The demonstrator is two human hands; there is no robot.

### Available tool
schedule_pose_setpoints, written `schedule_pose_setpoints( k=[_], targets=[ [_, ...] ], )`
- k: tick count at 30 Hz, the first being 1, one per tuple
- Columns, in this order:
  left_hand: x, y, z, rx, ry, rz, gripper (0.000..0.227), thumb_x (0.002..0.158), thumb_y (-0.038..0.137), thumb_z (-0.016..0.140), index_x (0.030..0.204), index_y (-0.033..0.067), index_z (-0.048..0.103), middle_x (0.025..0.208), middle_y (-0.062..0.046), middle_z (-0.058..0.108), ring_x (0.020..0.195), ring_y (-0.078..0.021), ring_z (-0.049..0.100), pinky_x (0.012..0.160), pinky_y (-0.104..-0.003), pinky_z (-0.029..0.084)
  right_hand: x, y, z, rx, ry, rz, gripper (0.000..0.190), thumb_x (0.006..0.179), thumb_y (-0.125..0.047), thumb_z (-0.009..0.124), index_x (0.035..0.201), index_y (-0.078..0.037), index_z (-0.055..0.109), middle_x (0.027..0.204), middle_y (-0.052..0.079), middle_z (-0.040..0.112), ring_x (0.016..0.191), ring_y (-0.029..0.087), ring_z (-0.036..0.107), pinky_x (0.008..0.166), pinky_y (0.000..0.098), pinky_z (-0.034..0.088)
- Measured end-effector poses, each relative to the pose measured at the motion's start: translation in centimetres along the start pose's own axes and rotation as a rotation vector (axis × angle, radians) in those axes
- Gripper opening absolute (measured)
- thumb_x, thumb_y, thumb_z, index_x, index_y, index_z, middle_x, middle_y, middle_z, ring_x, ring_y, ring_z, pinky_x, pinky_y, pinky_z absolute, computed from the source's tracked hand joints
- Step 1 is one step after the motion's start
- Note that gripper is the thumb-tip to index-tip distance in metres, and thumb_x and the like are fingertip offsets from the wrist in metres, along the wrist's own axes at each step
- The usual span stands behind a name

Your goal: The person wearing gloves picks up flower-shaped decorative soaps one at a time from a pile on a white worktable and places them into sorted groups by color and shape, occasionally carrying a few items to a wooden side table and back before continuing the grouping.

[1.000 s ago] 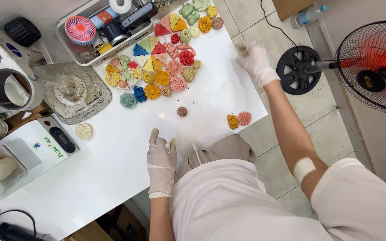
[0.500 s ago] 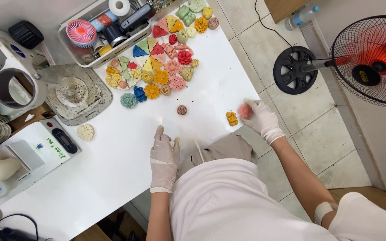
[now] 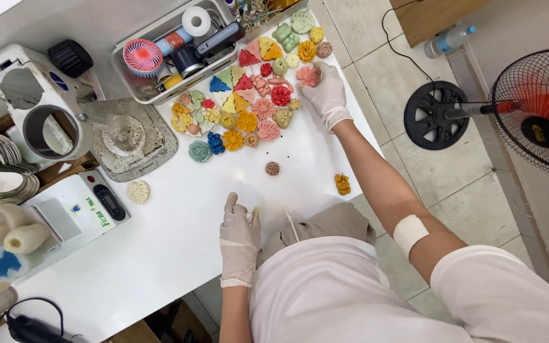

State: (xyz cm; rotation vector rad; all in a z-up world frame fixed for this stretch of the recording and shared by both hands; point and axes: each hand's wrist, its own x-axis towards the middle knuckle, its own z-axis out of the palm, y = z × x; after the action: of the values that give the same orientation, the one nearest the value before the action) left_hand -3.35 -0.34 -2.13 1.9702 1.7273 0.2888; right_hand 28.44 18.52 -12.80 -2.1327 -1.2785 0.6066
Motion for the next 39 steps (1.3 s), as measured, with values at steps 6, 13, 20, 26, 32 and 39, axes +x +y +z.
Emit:
schedule_pose_setpoints(
  k=[6,13,20,26,32,39],
  targets=[
    [0.6,0.2,0.1,0.02,-0.082,-0.112,0.025,0.092,0.019,0.071,0.092,-0.0012,0.056,0.145,-0.023,0.054,0.08,-0.0399,0.071,0.07,-0.047,0.058,0.5,1.3,1.7,-0.036,0.02,-0.035,0.071,0.072,-0.023,0.093,0.131,0.0,0.062,0.12,0.019,0.064,0.104,0.03,0.068,0.091,0.0365,0.055],
    [1.1,0.4,0.2,-0.001,-0.093,-0.082,0.025,0.091,0.019,0.071,0.094,-0.002,0.057,0.145,-0.024,0.054,0.083,-0.0413,0.07,0.072,-0.048,0.058,0.6,2.2,0.8,0.067,-0.038,0.01,0.074,0.074,-0.019,0.091,0.138,-0.001,0.058,0.118,0.014,0.067,0.092,0.021,0.069,0.087,0.0324,0.058],
    [0.6,0.2,0.3,0.024,-0.09,-0.083,0.026,0.092,0.022,0.071,0.094,-0.0007,0.059,0.146,-0.021,0.054,0.084,-0.0404,0.07,0.074,-0.048,0.058,-6.7,2.7,-8.5,-0.142,-0.385,0.11,0.052,0.091,-0.035,0.075,0.133,-0.005,0.068,0.124,0.015,0.074,0.107,0.025,0.071,0.099,0.0326,0.055],
    [0.4,-0.5,2.2,0.036,-0.077,-0.032,0.027,0.093,0.025,0.069,0.097,0.0006,0.06,0.145,-0.021,0.055,0.087,-0.0389,0.07,0.078,-0.048,0.057,-17.0,0.3,-11.2,-0.485,-0.696,0.472,0.083,0.075,-0.045,0.088,0.134,0.004,0.057,0.121,0.024,0.07,0.109,0.032,0.072,0.098,0.0348,0.054],
    [0.6,0.4,1.6,0.043,-0.102,-0.009,0.026,0.093,0.025,0.069,0.097,0.0012,0.06,0.146,-0.019,0.055,0.088,-0.0377,0.07,0.08,-0.047,0.056,-20.9,2.2,-8.7,-0.348,-0.421,0.436,0.064,0.076,-0.036,0.085,0.123,0.003,0.065,0.117,0.022,0.071,0.104,0.033,0.072,0.094,0.037,0.056],
    [0.3,0.4,0.5,0.07,-0.104,-0.019,0.027,0.093,0.026,0.069,0.095,0.0011,0.059,0.145,-0.019,0.055,0.087,-0.037,0.071,0.079,-0.047,0.057,-14.2,3.0,-7.3,-0.046,-0.174,0.353,0.047,0.087,-0.022,0.077,0.126,0.0,0.064,0.118,0.019,0.071,0.105,0.028,0.071,0.095,0.0351,0.054]
  ],
)
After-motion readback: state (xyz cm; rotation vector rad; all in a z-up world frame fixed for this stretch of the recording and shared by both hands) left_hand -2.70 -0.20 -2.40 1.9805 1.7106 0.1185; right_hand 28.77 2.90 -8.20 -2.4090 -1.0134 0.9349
